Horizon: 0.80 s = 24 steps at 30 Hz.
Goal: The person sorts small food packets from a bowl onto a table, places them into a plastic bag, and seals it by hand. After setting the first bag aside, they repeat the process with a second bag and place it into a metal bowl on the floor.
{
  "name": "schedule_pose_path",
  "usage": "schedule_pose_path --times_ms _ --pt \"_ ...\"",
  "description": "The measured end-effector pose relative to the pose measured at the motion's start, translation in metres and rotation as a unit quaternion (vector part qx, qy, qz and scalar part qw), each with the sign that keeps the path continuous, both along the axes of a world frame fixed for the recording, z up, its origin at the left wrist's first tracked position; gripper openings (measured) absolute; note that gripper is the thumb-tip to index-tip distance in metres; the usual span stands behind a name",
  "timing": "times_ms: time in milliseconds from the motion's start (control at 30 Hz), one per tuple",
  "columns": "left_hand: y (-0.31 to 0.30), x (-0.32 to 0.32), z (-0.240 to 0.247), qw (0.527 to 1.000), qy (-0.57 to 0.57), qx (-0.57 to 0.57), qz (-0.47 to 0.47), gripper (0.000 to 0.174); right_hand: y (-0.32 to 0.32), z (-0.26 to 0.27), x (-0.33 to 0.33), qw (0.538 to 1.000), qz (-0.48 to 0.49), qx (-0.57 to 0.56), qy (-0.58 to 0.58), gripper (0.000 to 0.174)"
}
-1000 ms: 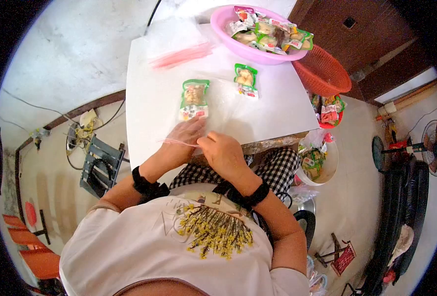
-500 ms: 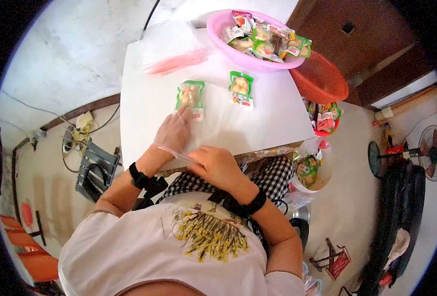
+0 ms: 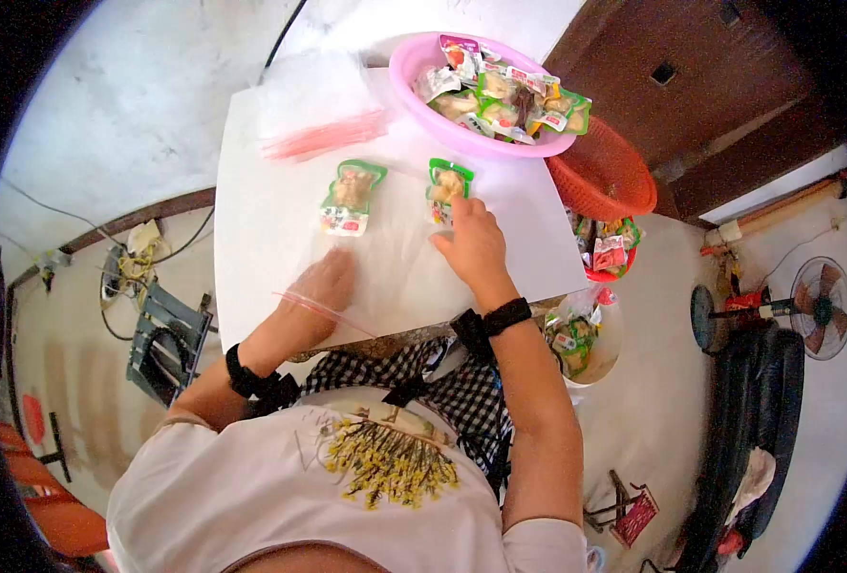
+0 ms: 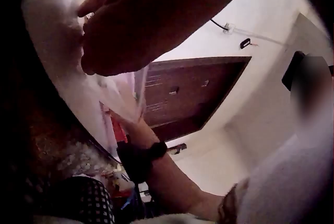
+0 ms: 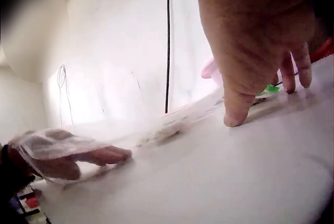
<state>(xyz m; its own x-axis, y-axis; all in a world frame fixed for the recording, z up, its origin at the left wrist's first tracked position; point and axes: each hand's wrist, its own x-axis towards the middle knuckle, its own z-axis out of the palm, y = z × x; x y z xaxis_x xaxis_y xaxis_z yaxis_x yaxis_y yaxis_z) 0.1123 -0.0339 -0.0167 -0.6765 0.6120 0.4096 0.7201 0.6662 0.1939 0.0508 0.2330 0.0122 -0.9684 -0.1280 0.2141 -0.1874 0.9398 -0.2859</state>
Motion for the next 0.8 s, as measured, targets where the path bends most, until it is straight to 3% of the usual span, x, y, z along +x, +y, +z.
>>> schedule_pose_path --times_ms 67,167,200,267,300,400,500,633,667,700,800 --pt "-0.005 0.011 0.007 0.998 -0.04 0.021 -0.037 0.035 -0.005 0.006 -0.009 0.996 -0.021 0.066 -0.056 0.045" --pt "-0.009 0.024 0.043 0.937 -0.337 -0.061 -0.065 0.043 0.007 -0.003 -0.022 0.995 -0.023 0.083 -0.056 0.039" --pt "-0.013 0.026 0.052 0.931 -0.346 -0.055 -0.102 0.042 0.015 -0.01 -0.024 0.996 -0.018 0.074 -0.042 0.036" --pt "-0.022 0.03 0.066 0.914 -0.362 -0.042 -0.176 0.039 0.029 -0.016 -0.021 0.993 -0.002 0.03 0.111 0.031" --pt "-0.027 0.031 0.072 0.914 -0.367 -0.002 -0.172 0.037 0.036 -0.02 -0.017 0.983 0.006 0.008 0.186 0.029" --pt "-0.035 0.029 0.076 0.911 -0.35 0.142 -0.163 0.03 0.035 0.004 0.007 0.965 0.006 -0.092 0.246 0.028" --pt "-0.025 0.029 0.071 0.799 -0.478 0.34 -0.134 0.032 0.019 0.026 0.035 0.956 -0.046 -0.253 0.143 0.022" --pt "-0.003 0.025 0.073 0.707 -0.563 0.409 -0.13 0.04 -0.029 0.049 0.073 0.814 -0.019 -0.58 -0.001 0.027" --pt "0.003 0.023 0.072 0.709 -0.565 0.405 -0.12 0.045 -0.04 0.054 0.078 0.769 -0.001 -0.638 -0.029 0.027" --pt "0.012 0.023 0.072 0.702 -0.55 0.44 -0.11 0.046 -0.05 0.057 0.083 0.719 0.018 -0.693 -0.058 0.027" --pt "0.026 0.019 0.063 0.668 -0.528 0.516 -0.098 0.045 -0.072 0.058 0.092 0.632 0.051 -0.765 -0.115 0.027"
